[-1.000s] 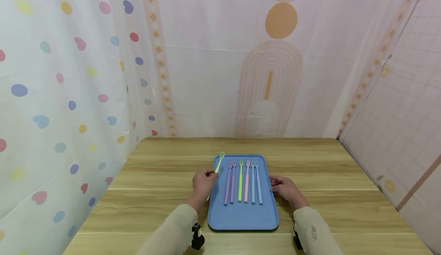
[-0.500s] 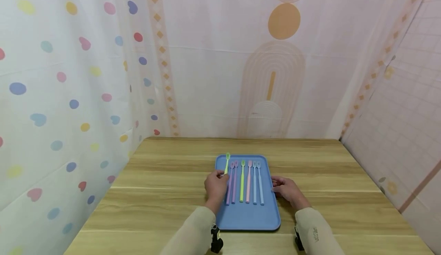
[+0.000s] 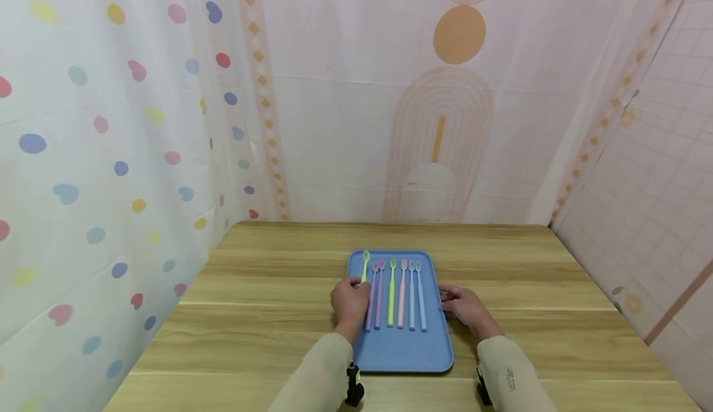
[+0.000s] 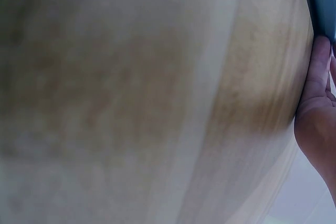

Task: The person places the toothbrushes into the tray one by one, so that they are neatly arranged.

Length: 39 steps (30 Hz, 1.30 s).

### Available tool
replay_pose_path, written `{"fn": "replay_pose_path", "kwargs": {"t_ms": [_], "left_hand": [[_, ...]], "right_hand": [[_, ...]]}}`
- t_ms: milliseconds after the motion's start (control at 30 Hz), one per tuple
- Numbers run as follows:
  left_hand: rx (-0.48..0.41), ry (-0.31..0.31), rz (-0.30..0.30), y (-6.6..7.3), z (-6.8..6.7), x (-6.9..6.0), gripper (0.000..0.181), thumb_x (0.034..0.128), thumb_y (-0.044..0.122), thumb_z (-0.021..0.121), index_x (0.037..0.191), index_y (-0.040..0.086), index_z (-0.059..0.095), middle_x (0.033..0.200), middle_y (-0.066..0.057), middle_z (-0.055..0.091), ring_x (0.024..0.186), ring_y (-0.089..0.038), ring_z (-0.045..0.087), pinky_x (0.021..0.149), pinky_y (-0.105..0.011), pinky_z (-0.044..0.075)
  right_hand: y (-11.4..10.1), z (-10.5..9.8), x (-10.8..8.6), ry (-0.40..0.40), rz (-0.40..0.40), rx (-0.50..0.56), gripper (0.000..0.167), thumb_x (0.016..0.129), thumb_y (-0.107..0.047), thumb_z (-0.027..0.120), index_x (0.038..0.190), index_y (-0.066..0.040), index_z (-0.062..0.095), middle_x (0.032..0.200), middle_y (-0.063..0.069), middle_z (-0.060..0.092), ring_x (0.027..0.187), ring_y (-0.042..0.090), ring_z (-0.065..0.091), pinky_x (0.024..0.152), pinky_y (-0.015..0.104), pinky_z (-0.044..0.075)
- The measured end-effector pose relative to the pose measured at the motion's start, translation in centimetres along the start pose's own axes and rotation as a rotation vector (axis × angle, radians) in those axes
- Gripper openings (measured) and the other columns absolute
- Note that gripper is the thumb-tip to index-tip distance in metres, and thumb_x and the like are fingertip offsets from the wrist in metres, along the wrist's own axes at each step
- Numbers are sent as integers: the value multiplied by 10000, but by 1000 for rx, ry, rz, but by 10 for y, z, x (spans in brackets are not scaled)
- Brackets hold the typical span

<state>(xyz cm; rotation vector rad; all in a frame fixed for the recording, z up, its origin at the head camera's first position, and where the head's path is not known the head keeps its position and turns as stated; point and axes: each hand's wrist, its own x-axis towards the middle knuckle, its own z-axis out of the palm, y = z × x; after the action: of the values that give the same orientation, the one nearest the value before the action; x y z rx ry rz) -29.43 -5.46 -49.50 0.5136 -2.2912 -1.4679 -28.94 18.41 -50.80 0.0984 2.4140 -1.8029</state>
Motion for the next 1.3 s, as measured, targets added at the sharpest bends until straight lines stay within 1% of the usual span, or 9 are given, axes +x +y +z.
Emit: {"fn": "replay_pose_path", "kwargs": {"t_ms": [267,467,533,633,733,867,1000,1167,1300], "left_hand": [[21,-17,-1,-1,3,-8,134,831,89,736,933,2,735,842,-102,693,713,-218,617,649,-412,521],[45,26,46,-6,13,-15,87,799,40,723,863,-19,722,790,-126,692,631,-224,607,602,-423,524],[56,29,56,-7,14,-16,80,798,26,718,857,-28,720,782,-133,688,622,-226,605,598,-423,528],[90,14,51,-6,15,-15,97,812,30,704,880,-36,723,793,-136,685,635,-226,605,616,-423,533],[134,-9,24,-3,14,-13,127,831,49,687,916,-36,729,803,-132,678,639,-221,593,621,-418,528],[165,-22,8,0,11,-13,120,843,47,672,906,-40,725,763,-125,656,605,-216,570,580,-397,505],[199,-31,18,1,10,-13,84,852,34,656,818,-29,701,680,-100,607,558,-200,526,517,-345,443],[238,-48,37,2,9,-14,216,866,19,621,652,25,595,580,-72,506,503,-193,456,458,-315,338],[263,-67,44,2,9,-14,262,878,14,593,626,53,535,568,-65,471,490,-189,446,446,-310,324]], "right_hand": [[-1,-3,-2,-6,3,-7,479,863,116,592,1337,129,528,1062,189,619,918,223,611,802,378,553],[-1,-4,-4,-3,-6,-1,479,860,115,593,1335,129,531,1059,189,617,911,218,609,796,378,552],[-2,-4,-5,-4,-9,3,479,859,119,591,1333,132,530,1058,190,616,912,219,607,797,378,552],[-2,-3,-6,-2,-6,-1,475,861,118,589,1333,132,531,1057,191,614,911,221,605,797,379,552],[-2,-2,-5,5,-3,-5,474,860,119,592,1331,130,535,1054,191,618,910,221,607,794,377,553],[-2,-2,-3,4,-7,-8,473,856,119,595,1326,132,538,1048,188,626,909,221,612,789,375,554],[-2,-1,-3,-3,-16,-4,474,849,125,590,1319,142,535,1041,190,628,911,228,610,788,376,554],[-2,0,-4,-4,-9,7,478,849,130,585,1324,140,534,1044,186,623,911,225,605,790,374,554],[-2,-1,-4,1,-5,-2,477,851,127,588,1325,138,535,1049,185,628,913,224,608,793,375,554]]}}
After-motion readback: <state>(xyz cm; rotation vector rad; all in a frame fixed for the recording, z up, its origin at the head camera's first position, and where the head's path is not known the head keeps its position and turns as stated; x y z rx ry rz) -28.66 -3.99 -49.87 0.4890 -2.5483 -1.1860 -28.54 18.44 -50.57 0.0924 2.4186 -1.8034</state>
